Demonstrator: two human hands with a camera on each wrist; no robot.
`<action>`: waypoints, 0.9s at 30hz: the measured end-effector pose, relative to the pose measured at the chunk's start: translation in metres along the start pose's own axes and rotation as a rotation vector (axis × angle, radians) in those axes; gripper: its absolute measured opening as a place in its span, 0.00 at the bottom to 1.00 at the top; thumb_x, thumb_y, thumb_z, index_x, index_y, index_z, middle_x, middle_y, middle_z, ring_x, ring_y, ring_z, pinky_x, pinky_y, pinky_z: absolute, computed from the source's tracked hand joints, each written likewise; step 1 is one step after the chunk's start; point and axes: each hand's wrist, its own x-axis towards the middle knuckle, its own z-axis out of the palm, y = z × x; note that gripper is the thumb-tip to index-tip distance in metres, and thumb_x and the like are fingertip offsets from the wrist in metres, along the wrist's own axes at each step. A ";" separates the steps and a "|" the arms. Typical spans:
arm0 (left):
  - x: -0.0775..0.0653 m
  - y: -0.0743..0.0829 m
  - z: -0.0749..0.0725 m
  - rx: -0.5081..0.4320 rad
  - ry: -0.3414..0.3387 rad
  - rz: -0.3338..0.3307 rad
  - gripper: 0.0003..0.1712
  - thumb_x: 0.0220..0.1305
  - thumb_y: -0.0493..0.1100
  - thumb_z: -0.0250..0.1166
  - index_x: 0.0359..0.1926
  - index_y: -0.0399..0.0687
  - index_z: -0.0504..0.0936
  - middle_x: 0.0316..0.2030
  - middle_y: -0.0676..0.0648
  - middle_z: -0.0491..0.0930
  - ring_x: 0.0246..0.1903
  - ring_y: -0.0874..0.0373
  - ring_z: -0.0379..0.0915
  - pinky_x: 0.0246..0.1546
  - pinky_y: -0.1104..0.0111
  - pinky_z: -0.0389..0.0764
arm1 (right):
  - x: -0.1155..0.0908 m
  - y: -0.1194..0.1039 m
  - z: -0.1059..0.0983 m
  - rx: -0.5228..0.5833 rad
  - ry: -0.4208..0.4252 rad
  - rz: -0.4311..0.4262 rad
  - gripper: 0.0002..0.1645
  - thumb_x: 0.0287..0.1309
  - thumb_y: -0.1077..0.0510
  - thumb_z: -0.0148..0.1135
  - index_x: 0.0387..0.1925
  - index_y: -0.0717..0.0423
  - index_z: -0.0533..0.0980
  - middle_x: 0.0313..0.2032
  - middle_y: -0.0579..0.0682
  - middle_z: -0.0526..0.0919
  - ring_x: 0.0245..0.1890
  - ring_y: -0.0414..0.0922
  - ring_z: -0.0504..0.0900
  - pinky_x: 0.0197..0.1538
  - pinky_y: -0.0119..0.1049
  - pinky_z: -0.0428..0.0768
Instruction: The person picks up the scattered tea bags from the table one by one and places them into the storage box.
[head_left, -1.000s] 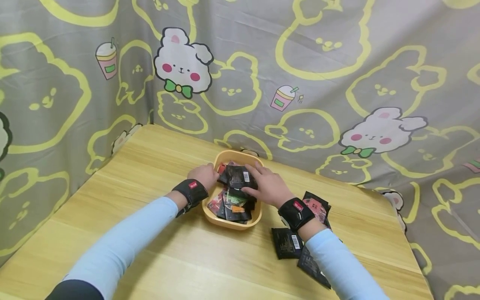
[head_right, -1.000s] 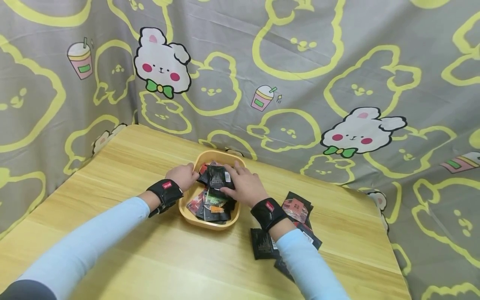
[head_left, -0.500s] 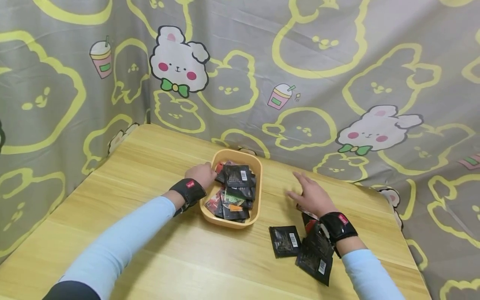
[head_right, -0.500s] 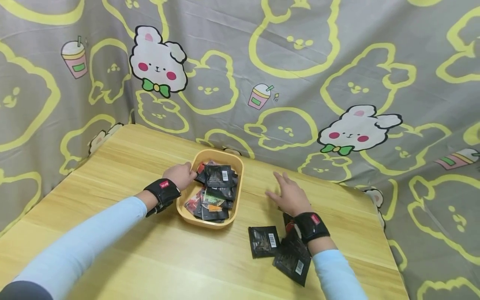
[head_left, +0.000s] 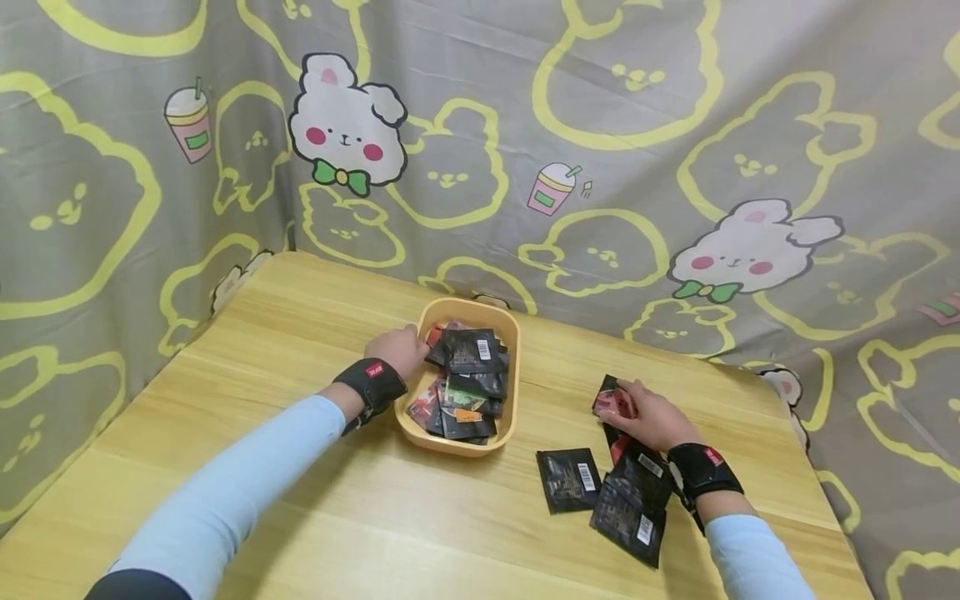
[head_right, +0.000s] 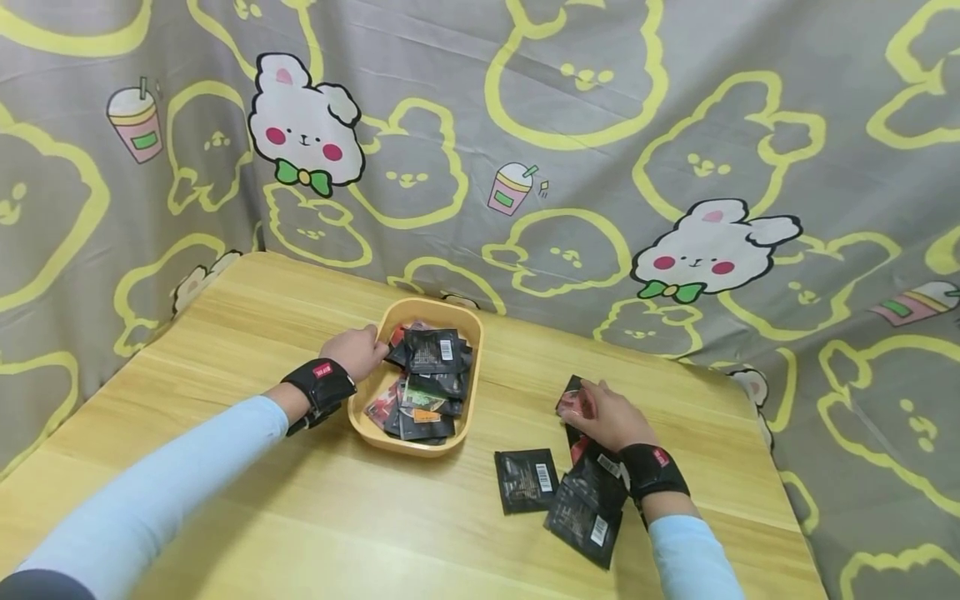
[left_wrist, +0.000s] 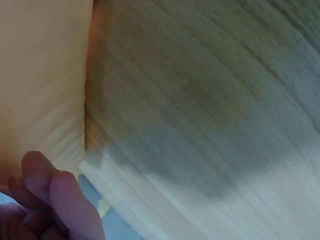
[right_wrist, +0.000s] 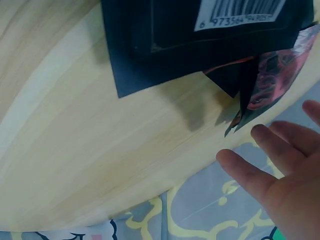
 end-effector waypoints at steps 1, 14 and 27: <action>0.000 0.000 0.000 0.001 0.001 -0.003 0.16 0.66 0.47 0.50 0.37 0.38 0.75 0.21 0.44 0.74 0.21 0.51 0.72 0.20 0.64 0.67 | 0.001 0.001 0.001 -0.006 -0.017 0.000 0.53 0.54 0.31 0.55 0.66 0.66 0.57 0.62 0.76 0.61 0.54 0.66 0.73 0.47 0.54 0.74; 0.005 -0.003 0.003 -0.010 0.000 -0.005 0.15 0.66 0.49 0.51 0.35 0.40 0.75 0.23 0.44 0.76 0.21 0.50 0.73 0.20 0.63 0.68 | 0.012 -0.002 -0.003 -0.018 -0.099 -0.004 0.36 0.59 0.46 0.55 0.62 0.65 0.64 0.38 0.58 0.79 0.34 0.50 0.75 0.37 0.43 0.71; 0.010 -0.009 0.011 -0.029 0.011 0.008 0.15 0.65 0.49 0.50 0.33 0.41 0.75 0.21 0.45 0.75 0.19 0.51 0.72 0.17 0.65 0.66 | 0.006 -0.005 -0.007 0.084 -0.088 0.002 0.36 0.63 0.46 0.52 0.63 0.67 0.63 0.44 0.62 0.79 0.35 0.50 0.74 0.39 0.42 0.70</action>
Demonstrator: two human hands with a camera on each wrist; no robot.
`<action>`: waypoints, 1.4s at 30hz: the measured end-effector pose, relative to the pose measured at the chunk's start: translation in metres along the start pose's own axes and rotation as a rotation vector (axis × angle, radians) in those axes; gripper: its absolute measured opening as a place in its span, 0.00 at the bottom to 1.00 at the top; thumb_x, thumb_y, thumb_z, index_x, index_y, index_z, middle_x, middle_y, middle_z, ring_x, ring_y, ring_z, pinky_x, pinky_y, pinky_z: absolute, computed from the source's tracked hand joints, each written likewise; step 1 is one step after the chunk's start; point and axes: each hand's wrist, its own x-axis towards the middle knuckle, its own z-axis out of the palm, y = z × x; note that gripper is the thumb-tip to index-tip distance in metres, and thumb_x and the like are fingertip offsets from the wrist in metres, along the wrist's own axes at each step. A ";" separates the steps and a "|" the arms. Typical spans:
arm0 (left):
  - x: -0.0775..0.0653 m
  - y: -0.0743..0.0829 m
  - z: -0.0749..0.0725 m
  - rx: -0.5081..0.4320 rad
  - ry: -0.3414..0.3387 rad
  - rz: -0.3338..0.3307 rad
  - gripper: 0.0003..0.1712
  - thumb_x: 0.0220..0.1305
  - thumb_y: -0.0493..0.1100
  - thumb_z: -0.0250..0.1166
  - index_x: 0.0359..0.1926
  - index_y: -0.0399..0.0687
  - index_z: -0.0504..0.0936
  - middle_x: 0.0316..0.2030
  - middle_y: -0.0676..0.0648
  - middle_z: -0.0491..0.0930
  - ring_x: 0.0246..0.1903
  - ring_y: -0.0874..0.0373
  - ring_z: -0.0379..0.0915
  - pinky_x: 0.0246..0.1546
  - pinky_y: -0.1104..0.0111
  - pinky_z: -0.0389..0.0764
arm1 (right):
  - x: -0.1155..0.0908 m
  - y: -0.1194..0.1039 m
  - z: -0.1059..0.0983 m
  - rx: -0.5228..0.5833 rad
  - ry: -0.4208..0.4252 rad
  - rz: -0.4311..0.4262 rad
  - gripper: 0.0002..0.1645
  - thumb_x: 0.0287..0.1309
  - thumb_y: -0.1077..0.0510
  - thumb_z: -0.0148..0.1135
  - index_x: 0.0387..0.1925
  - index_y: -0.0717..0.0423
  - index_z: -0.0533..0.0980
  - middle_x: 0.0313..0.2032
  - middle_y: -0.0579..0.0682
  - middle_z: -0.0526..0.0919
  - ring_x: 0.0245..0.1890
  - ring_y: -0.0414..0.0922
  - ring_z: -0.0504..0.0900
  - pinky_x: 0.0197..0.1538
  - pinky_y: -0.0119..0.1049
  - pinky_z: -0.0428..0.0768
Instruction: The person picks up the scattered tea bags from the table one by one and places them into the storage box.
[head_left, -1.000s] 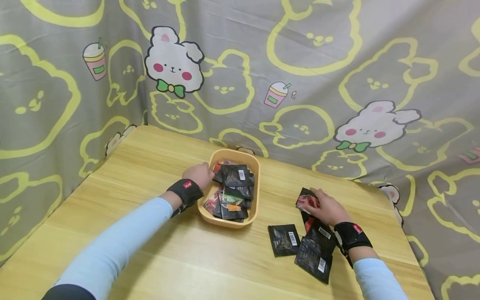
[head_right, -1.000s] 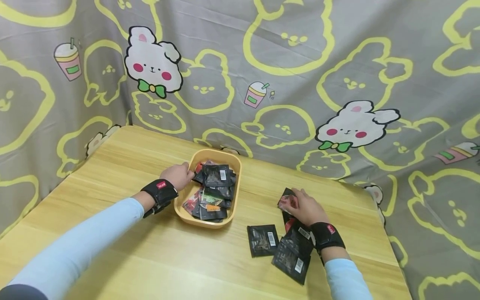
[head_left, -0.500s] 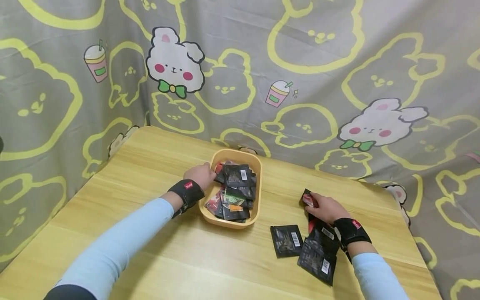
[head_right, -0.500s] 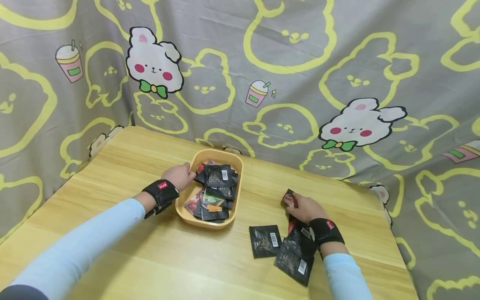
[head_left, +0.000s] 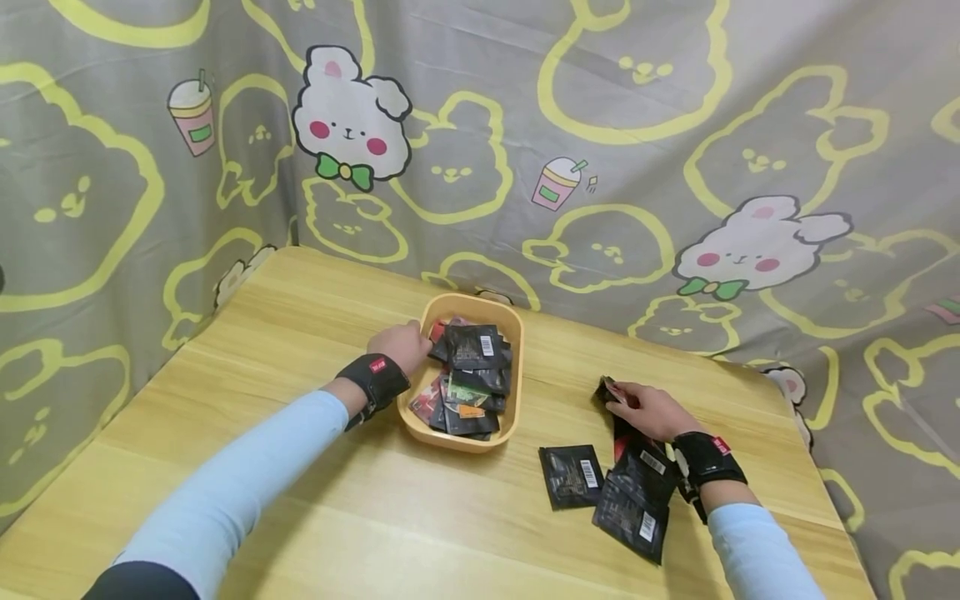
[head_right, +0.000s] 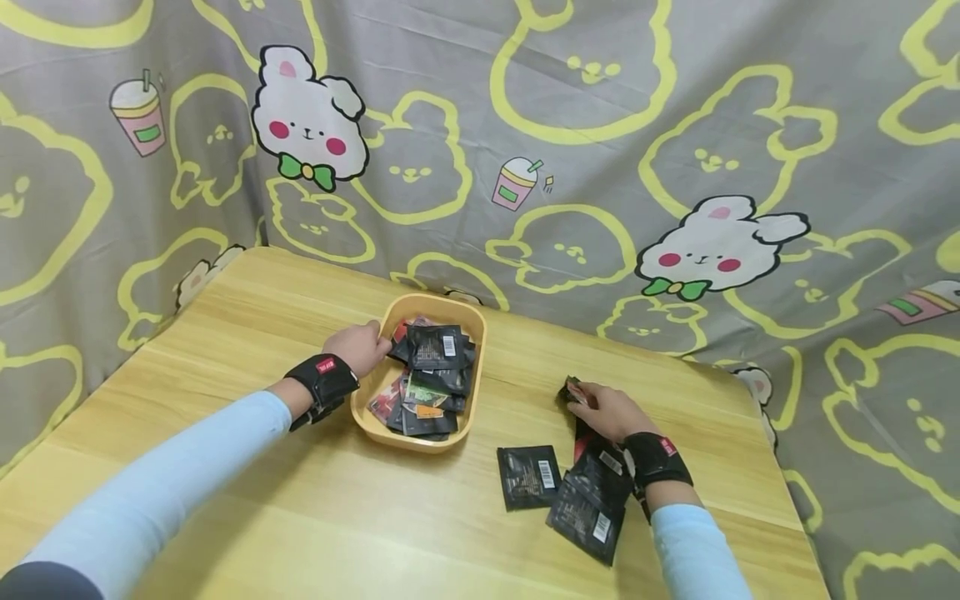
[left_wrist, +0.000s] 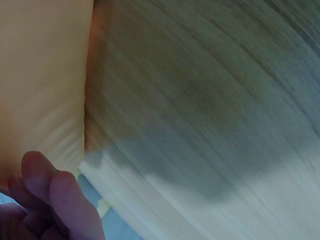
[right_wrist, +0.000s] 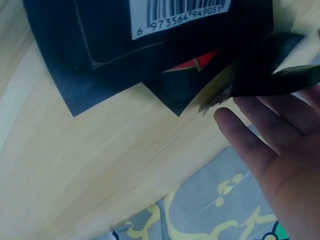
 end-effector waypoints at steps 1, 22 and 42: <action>0.000 0.000 0.000 -0.002 0.003 0.000 0.15 0.65 0.49 0.50 0.33 0.41 0.75 0.21 0.45 0.75 0.19 0.51 0.72 0.18 0.65 0.66 | 0.000 0.000 0.000 0.003 0.006 -0.002 0.36 0.63 0.45 0.52 0.63 0.67 0.63 0.45 0.63 0.78 0.36 0.50 0.75 0.39 0.43 0.70; -0.002 -0.004 -0.003 0.040 0.028 0.014 0.16 0.67 0.48 0.49 0.33 0.40 0.75 0.17 0.47 0.70 0.18 0.53 0.69 0.17 0.66 0.64 | 0.010 -0.076 -0.017 -0.265 0.393 -0.195 0.21 0.62 0.64 0.50 0.56 0.65 0.71 0.35 0.61 0.84 0.25 0.49 0.79 0.32 0.45 0.75; -0.010 0.003 -0.009 0.066 0.006 0.036 0.17 0.68 0.50 0.51 0.34 0.40 0.75 0.22 0.44 0.76 0.22 0.49 0.76 0.22 0.59 0.75 | 0.040 -0.213 -0.005 -0.302 0.352 -0.518 0.31 0.56 0.44 0.62 0.59 0.53 0.70 0.46 0.56 0.82 0.40 0.53 0.83 0.39 0.48 0.79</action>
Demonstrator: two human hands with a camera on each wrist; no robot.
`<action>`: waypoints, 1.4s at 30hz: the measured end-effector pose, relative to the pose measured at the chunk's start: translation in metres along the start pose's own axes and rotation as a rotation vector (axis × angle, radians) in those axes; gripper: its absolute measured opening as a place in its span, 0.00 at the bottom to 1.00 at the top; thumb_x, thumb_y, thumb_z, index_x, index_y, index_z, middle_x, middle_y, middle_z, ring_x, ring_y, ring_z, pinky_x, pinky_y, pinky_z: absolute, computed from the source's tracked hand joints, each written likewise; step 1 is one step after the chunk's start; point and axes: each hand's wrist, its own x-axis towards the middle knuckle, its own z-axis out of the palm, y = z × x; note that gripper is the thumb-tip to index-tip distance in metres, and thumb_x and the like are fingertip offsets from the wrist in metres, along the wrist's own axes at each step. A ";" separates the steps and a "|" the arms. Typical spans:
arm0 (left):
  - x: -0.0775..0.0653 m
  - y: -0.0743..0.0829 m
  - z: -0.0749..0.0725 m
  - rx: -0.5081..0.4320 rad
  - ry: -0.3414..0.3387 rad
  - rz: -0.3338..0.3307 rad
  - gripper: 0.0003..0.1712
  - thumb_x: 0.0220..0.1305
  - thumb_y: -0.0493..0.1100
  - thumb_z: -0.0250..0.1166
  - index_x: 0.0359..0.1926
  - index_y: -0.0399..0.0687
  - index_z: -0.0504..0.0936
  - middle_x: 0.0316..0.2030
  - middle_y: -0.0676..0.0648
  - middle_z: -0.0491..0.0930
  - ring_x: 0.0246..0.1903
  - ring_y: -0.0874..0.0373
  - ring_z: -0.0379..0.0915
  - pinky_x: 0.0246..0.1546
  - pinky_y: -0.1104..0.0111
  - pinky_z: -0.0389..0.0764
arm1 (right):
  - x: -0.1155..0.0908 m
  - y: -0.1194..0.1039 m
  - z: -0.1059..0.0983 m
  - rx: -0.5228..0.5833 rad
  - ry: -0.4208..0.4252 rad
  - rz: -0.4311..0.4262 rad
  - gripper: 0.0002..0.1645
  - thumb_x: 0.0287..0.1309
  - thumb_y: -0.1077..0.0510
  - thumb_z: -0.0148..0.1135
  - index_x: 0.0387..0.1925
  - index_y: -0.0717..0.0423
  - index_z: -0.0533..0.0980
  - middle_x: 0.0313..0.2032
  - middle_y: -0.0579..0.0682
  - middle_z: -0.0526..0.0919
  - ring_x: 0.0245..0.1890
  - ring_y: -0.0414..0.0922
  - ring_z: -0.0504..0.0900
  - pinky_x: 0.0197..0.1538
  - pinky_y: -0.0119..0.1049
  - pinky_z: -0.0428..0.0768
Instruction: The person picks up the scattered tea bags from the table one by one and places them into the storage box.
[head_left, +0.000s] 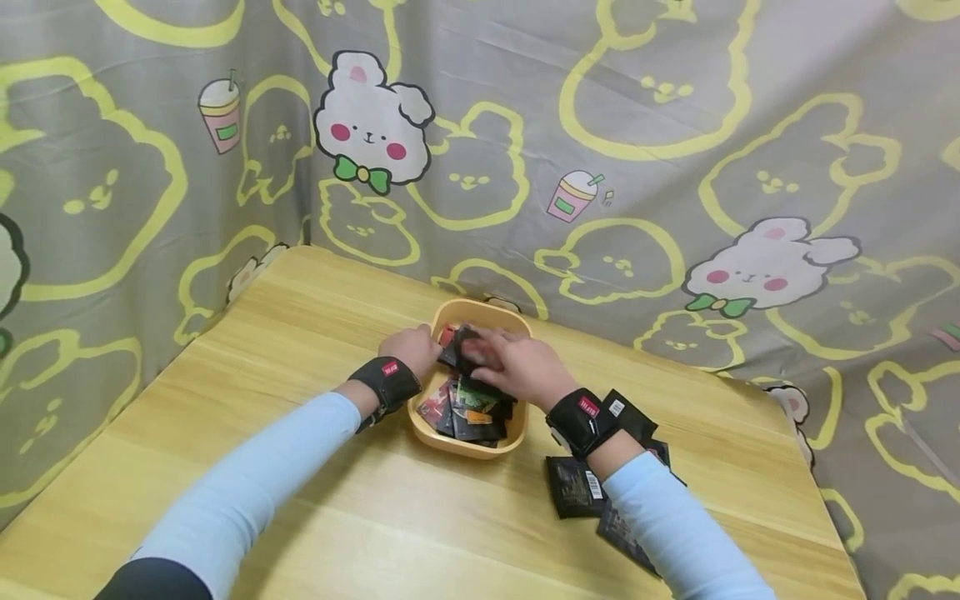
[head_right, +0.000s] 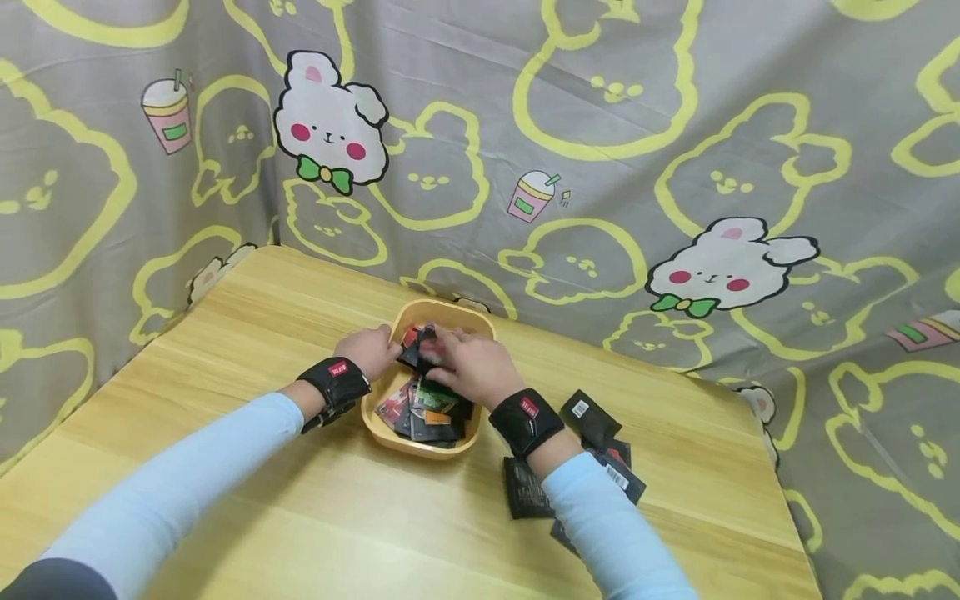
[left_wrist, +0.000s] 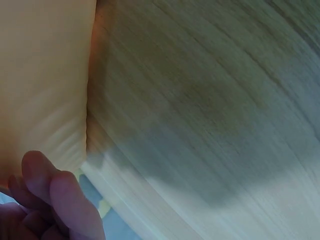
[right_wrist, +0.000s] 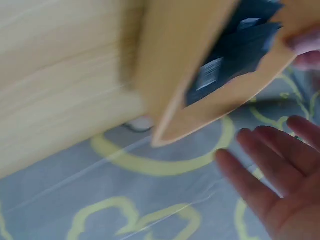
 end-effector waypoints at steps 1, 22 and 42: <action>0.001 0.001 0.000 -0.006 0.000 -0.001 0.17 0.68 0.50 0.51 0.34 0.40 0.75 0.23 0.44 0.76 0.23 0.49 0.76 0.22 0.60 0.75 | 0.000 -0.002 0.000 0.019 -0.023 -0.005 0.36 0.54 0.40 0.62 0.60 0.53 0.70 0.51 0.57 0.80 0.45 0.54 0.82 0.43 0.49 0.79; 0.010 -0.004 0.004 -0.037 0.016 -0.016 0.18 0.67 0.50 0.49 0.33 0.39 0.74 0.21 0.45 0.75 0.20 0.51 0.74 0.18 0.63 0.70 | -0.105 0.110 -0.001 0.077 -0.142 0.394 0.44 0.58 0.33 0.52 0.65 0.59 0.62 0.60 0.67 0.70 0.54 0.63 0.74 0.52 0.58 0.72; 0.001 0.003 -0.001 -0.050 -0.008 -0.038 0.16 0.67 0.48 0.50 0.34 0.39 0.75 0.23 0.44 0.77 0.22 0.50 0.74 0.21 0.62 0.71 | -0.157 0.149 0.037 0.194 -0.376 0.577 0.50 0.54 0.33 0.56 0.64 0.67 0.60 0.47 0.67 0.78 0.39 0.53 0.78 0.41 0.48 0.75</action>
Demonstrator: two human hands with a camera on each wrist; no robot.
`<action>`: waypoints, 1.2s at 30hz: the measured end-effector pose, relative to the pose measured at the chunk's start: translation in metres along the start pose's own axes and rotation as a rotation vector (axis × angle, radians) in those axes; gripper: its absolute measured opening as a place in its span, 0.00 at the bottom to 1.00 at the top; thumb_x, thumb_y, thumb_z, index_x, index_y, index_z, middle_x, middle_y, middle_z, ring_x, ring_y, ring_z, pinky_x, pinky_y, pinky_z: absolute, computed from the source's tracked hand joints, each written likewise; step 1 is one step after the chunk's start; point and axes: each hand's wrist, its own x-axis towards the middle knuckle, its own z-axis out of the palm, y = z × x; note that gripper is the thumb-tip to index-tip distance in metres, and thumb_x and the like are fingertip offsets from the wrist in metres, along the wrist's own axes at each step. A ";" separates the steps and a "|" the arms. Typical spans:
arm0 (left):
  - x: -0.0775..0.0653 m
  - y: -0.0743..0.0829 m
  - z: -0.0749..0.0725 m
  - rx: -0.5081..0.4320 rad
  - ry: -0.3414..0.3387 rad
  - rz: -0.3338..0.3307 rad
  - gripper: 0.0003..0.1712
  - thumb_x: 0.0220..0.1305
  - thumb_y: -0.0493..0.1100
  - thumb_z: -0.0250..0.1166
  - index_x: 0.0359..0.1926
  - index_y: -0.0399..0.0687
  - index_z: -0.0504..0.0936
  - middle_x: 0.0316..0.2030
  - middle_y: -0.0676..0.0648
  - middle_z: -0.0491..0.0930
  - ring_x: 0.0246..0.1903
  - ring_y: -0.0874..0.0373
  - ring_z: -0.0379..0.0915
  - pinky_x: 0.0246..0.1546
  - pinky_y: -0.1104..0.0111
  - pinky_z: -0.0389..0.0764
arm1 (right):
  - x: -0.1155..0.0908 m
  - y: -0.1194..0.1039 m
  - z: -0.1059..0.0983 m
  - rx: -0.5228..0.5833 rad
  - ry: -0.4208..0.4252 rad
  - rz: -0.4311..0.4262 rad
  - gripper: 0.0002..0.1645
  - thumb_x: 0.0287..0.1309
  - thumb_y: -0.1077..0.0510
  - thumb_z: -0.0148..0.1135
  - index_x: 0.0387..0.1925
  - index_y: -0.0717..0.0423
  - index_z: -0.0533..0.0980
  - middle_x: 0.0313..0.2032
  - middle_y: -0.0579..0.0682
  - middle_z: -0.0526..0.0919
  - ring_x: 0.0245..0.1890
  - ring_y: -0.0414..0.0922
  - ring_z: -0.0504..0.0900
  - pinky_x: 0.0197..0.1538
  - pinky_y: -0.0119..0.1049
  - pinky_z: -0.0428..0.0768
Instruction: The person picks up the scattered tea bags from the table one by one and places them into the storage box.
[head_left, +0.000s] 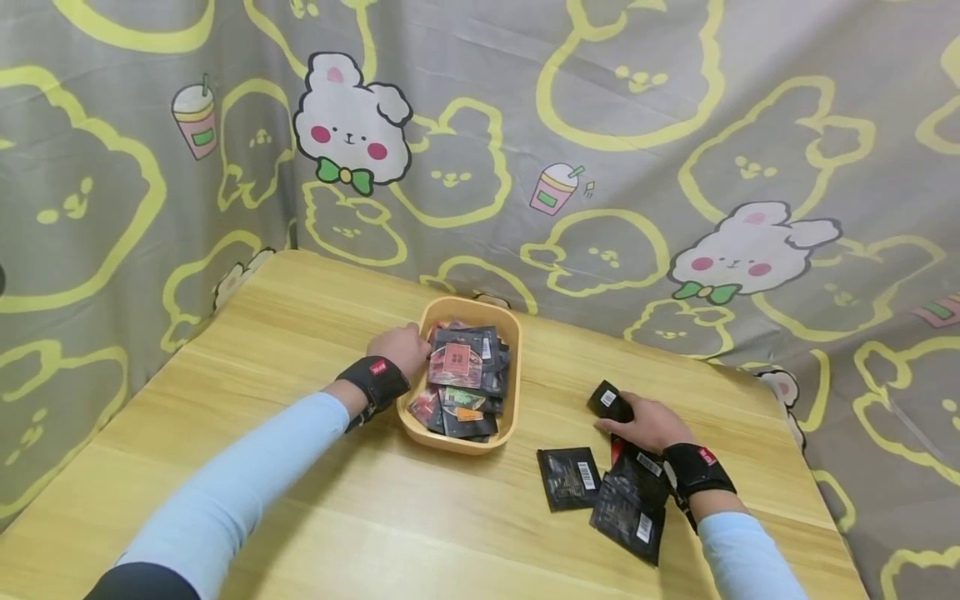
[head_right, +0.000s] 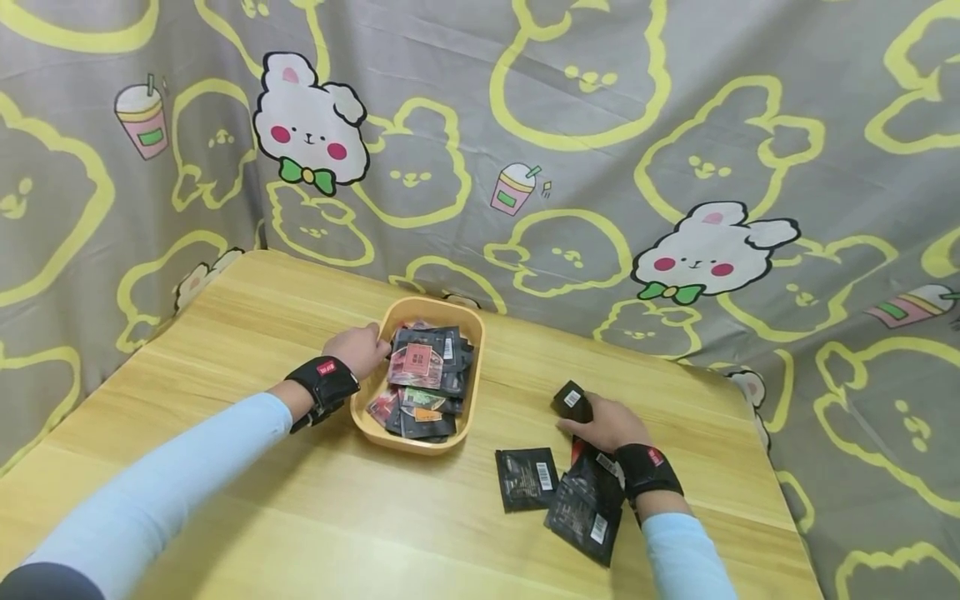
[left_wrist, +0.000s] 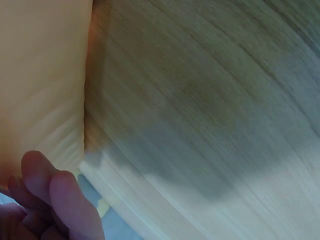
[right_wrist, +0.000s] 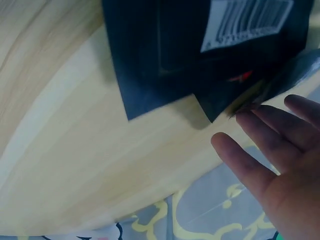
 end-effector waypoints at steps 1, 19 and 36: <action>0.000 0.000 0.000 0.001 -0.003 -0.003 0.16 0.67 0.48 0.50 0.35 0.39 0.75 0.23 0.43 0.77 0.22 0.50 0.74 0.22 0.62 0.71 | 0.001 0.000 0.001 -0.007 0.004 -0.001 0.47 0.56 0.37 0.56 0.64 0.68 0.61 0.47 0.67 0.78 0.39 0.53 0.78 0.41 0.49 0.75; -0.002 0.002 0.000 -0.018 -0.004 -0.006 0.16 0.66 0.48 0.51 0.34 0.39 0.75 0.22 0.44 0.76 0.21 0.50 0.74 0.21 0.62 0.70 | -0.004 -0.043 -0.018 -0.119 0.387 -0.140 0.23 0.58 0.67 0.50 0.56 0.67 0.70 0.35 0.64 0.83 0.29 0.55 0.82 0.34 0.50 0.76; 0.000 -0.004 0.002 -0.022 0.009 0.001 0.16 0.67 0.48 0.50 0.32 0.40 0.75 0.21 0.45 0.74 0.19 0.52 0.72 0.18 0.63 0.69 | -0.014 -0.163 -0.026 -0.307 0.540 -0.507 0.24 0.57 0.64 0.58 0.57 0.61 0.72 0.51 0.61 0.80 0.47 0.54 0.82 0.47 0.45 0.79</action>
